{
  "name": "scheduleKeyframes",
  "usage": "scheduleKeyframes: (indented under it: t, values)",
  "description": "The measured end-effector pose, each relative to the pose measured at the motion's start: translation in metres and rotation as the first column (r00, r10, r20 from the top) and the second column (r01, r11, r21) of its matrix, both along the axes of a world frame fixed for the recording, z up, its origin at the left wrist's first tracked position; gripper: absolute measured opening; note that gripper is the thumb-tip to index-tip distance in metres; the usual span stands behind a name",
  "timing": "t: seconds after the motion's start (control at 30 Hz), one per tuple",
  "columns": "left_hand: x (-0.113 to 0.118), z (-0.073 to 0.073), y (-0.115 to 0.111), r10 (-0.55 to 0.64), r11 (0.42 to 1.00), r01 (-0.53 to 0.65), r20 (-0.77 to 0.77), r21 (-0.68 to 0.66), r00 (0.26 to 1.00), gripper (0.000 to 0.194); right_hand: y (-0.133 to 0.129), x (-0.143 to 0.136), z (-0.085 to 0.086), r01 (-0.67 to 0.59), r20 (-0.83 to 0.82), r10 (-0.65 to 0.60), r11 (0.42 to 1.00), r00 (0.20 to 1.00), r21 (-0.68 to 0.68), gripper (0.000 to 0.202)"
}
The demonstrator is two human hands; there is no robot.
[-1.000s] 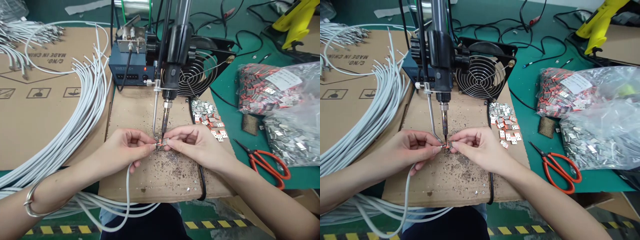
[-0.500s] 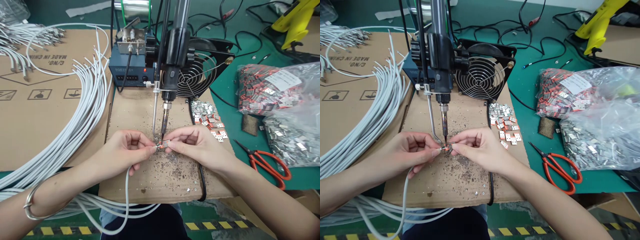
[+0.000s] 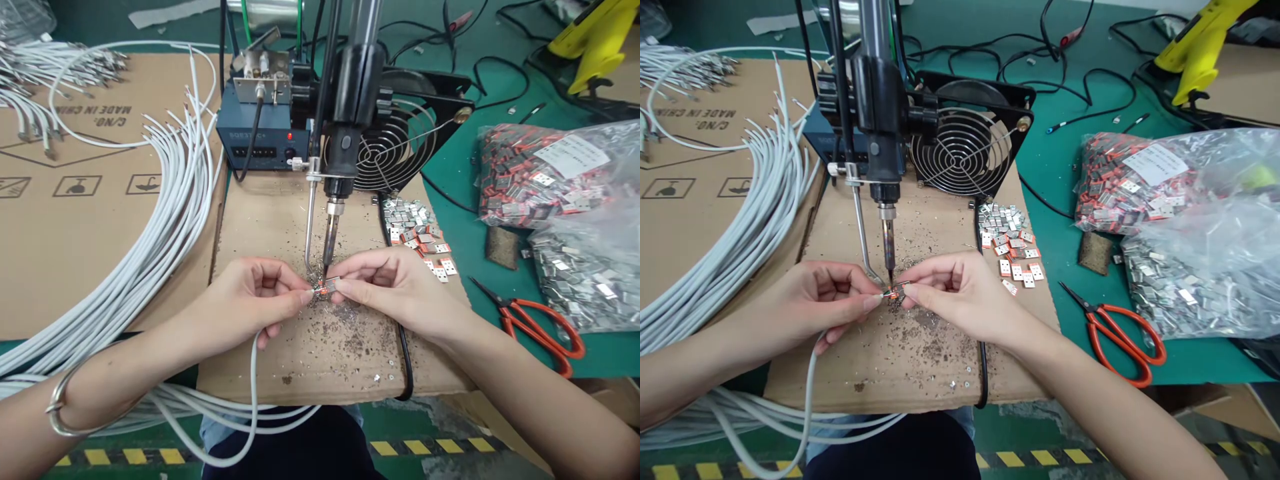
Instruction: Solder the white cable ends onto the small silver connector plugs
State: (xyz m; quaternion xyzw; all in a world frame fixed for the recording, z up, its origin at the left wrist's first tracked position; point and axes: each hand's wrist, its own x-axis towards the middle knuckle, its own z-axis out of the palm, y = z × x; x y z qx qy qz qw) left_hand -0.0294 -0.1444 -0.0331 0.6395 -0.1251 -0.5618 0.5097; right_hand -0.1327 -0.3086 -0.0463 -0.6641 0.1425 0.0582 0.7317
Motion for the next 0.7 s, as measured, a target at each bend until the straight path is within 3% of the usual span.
scheduleKeyframes:
  t: [0.7]
  values:
    - [-0.0003, 0.0008, 0.0024, -0.040, 0.997, 0.037, 0.042, 0.065, 0.998, 0.012, 0.0029, 0.0000, -0.0018, 0.007, 0.010, -0.006, 0.995, 1.000, -0.096, 0.014]
